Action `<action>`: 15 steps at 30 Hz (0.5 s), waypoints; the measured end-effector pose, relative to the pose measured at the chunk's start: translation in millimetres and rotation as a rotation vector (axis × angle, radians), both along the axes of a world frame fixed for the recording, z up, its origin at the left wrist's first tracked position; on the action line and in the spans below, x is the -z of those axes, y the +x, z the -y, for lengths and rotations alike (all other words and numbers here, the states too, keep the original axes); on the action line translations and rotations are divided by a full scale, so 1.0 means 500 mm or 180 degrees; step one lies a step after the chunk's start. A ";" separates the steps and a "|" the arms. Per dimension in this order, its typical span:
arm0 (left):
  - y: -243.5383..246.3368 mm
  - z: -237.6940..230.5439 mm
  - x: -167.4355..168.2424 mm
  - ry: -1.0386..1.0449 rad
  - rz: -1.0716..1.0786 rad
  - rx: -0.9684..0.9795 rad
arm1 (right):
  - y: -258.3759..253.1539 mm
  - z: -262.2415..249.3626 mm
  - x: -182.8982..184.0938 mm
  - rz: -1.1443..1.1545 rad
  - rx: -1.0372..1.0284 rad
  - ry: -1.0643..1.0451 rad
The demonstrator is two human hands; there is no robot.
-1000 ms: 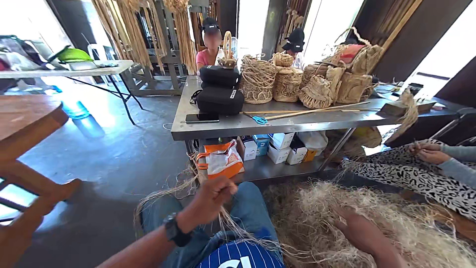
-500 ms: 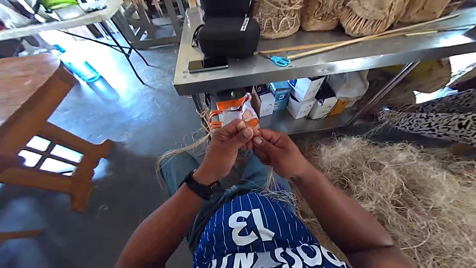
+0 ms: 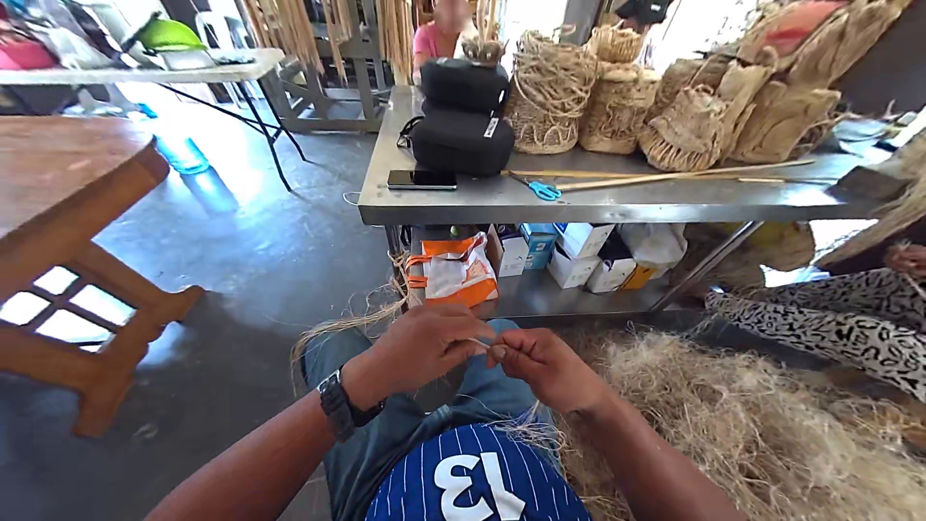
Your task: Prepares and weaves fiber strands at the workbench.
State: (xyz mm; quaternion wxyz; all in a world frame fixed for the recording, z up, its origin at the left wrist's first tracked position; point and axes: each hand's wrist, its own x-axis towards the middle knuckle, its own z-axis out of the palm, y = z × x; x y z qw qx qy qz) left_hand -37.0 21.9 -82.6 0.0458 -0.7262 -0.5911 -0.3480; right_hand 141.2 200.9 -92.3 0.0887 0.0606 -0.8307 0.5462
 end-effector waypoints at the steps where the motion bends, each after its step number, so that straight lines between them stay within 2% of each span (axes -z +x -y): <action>1: 0.008 0.006 -0.007 0.0146 -0.0465 -0.0038 | 0.001 0.004 -0.005 -0.0026 0.0020 0.0088; 5: 0.037 0.041 -0.039 0.0456 -0.1545 -0.0198 | 0.014 0.024 -0.025 -0.0229 -0.0030 0.0265; 8: 0.047 0.067 -0.067 0.0404 -0.2154 -0.0149 | 0.018 0.038 -0.043 -0.0428 -0.0174 0.0566; 12: 0.039 0.087 -0.094 0.0233 -0.2497 0.0019 | 0.020 0.051 -0.071 -0.0502 -0.0367 0.1112; 15: 0.010 0.113 -0.123 0.0345 -0.2467 -0.0096 | 0.034 0.024 -0.080 -0.0313 -0.0469 0.0908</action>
